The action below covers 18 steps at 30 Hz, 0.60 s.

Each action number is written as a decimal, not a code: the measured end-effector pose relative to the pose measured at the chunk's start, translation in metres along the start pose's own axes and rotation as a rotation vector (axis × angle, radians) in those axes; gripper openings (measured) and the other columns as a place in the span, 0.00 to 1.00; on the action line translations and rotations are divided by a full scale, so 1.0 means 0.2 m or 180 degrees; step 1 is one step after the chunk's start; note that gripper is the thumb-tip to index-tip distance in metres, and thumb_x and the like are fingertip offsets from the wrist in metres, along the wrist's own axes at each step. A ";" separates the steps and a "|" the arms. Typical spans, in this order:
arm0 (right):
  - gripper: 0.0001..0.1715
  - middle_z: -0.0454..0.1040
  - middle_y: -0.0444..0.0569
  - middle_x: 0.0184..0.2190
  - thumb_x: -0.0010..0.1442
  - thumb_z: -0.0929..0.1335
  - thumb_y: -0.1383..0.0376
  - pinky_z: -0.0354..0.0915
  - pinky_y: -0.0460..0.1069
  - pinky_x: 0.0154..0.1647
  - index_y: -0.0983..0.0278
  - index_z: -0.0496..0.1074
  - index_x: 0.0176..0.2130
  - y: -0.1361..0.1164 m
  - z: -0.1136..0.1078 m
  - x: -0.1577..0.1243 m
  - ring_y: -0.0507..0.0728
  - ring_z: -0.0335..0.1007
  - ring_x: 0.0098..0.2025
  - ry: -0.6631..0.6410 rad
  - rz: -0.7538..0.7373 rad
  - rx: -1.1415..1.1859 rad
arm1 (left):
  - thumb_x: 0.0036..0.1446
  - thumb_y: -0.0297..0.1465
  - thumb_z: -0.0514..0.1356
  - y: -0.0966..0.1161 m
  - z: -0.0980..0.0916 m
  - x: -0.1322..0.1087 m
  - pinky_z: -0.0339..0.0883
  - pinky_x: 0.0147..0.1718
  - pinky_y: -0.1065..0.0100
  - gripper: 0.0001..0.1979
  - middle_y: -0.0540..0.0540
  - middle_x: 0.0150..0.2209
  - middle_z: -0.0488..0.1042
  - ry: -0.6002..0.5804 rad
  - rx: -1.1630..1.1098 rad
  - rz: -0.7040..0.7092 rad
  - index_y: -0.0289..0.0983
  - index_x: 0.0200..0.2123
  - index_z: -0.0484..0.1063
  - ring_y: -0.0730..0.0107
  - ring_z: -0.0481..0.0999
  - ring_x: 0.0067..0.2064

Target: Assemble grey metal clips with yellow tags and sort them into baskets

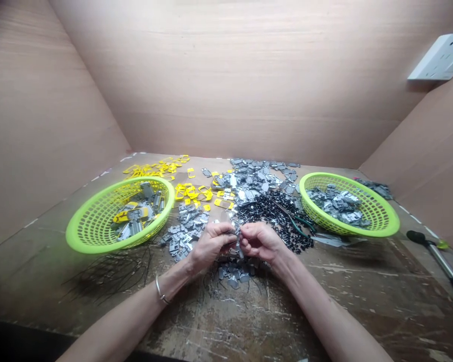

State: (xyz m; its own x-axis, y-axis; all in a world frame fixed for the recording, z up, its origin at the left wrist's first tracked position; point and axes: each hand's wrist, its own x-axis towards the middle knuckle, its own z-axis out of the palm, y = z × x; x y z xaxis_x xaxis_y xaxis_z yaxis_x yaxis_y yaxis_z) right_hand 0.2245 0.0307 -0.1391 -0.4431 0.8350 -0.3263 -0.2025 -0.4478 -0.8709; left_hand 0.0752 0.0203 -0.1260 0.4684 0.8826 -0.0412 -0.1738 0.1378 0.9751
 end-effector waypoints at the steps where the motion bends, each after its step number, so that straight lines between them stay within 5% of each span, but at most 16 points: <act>1: 0.11 0.58 0.41 0.11 0.43 0.66 0.64 0.40 0.38 0.09 0.69 0.61 0.19 0.01 -0.01 0.01 0.44 0.51 0.12 -0.0112 0.0082 0.0174 | 0.42 0.29 0.55 0.00 0.00 0.00 0.48 0.14 0.79 0.06 0.51 0.16 0.64 0.0043 -0.0048 -0.0045 0.31 0.22 0.66 0.84 0.57 0.16; 6: 0.08 0.58 0.41 0.12 0.47 0.64 0.67 0.41 0.37 0.10 0.70 0.61 0.21 0.03 -0.01 0.02 0.42 0.51 0.13 -0.0320 0.0301 0.0813 | 0.41 0.28 0.57 0.00 0.00 0.01 0.48 0.12 0.80 0.16 0.51 0.19 0.67 0.0133 -0.0419 -0.0269 0.35 0.37 0.63 0.83 0.60 0.15; 12: 0.07 0.58 0.40 0.12 0.46 0.64 0.67 0.45 0.38 0.10 0.69 0.62 0.22 0.04 0.01 0.02 0.43 0.52 0.13 -0.0317 0.0348 0.0798 | 0.41 0.28 0.57 0.01 0.03 0.00 0.51 0.13 0.79 0.10 0.48 0.20 0.69 0.0267 -0.0412 -0.0167 0.32 0.31 0.66 0.83 0.61 0.15; 15: 0.10 0.60 0.41 0.13 0.46 0.64 0.63 0.45 0.39 0.10 0.69 0.63 0.23 -0.01 0.02 -0.01 0.44 0.53 0.13 0.0139 0.0180 0.0197 | 0.40 0.28 0.57 0.00 0.00 0.01 0.52 0.13 0.79 0.09 0.49 0.19 0.68 0.0522 -0.0290 -0.0019 0.32 0.28 0.67 0.83 0.61 0.15; 18: 0.13 0.65 0.44 0.17 0.46 0.65 0.59 0.50 0.41 0.12 0.68 0.65 0.25 -0.10 -0.01 -0.05 0.45 0.56 0.16 0.1274 -0.0617 -0.0909 | 0.40 0.29 0.58 -0.03 -0.06 0.04 0.51 0.12 0.80 0.08 0.51 0.17 0.66 0.0944 -0.0181 0.0126 0.33 0.26 0.65 0.83 0.61 0.15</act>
State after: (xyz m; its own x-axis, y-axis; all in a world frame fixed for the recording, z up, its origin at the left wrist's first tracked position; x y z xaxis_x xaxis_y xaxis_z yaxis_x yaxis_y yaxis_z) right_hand 0.2350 0.0321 -0.1184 -0.0417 0.9756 -0.2155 0.0231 -0.2147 -0.9764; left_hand 0.0698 0.0325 -0.1341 0.1882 0.9794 -0.0733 -0.2391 0.1181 0.9638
